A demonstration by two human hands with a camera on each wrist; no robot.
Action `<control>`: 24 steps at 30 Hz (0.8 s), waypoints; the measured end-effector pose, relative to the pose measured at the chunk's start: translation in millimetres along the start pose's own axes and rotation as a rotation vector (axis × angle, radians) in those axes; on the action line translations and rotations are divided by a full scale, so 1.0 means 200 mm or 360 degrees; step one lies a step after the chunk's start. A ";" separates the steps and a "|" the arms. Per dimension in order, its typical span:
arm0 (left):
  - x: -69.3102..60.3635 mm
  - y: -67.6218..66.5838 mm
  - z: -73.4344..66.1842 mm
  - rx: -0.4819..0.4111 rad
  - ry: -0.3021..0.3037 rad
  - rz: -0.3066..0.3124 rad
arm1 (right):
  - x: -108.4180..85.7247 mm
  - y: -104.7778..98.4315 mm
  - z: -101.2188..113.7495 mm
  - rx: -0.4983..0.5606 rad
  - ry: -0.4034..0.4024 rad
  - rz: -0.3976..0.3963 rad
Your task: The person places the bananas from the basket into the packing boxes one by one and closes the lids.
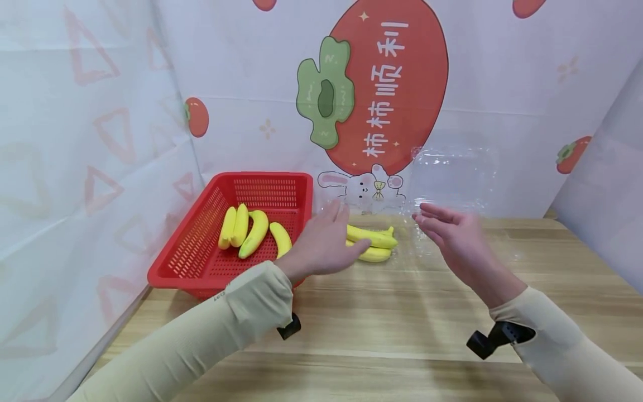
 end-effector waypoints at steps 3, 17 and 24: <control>-0.03 0.09 -0.04 0.0055 0.0030 0.0087 | -0.03 -0.01 -0.06 -0.0041 0.0049 -0.0005; -0.14 0.37 -0.05 -0.0123 -0.0008 0.0324 | -0.15 -0.03 -0.21 -0.0188 0.0093 0.0073; -0.15 0.41 -0.08 -0.0169 0.0035 0.0311 | -0.17 -0.04 -0.24 -0.0179 0.0086 0.0049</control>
Point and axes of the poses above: each hand's wrist, its own x-axis towards the middle knuckle, its own y-axis out of the palm, z = x × y, the point moved 10 cm from there along x, towards the middle knuckle, and after that the axes turned 4 degrees about x, right-handed, at the moved point
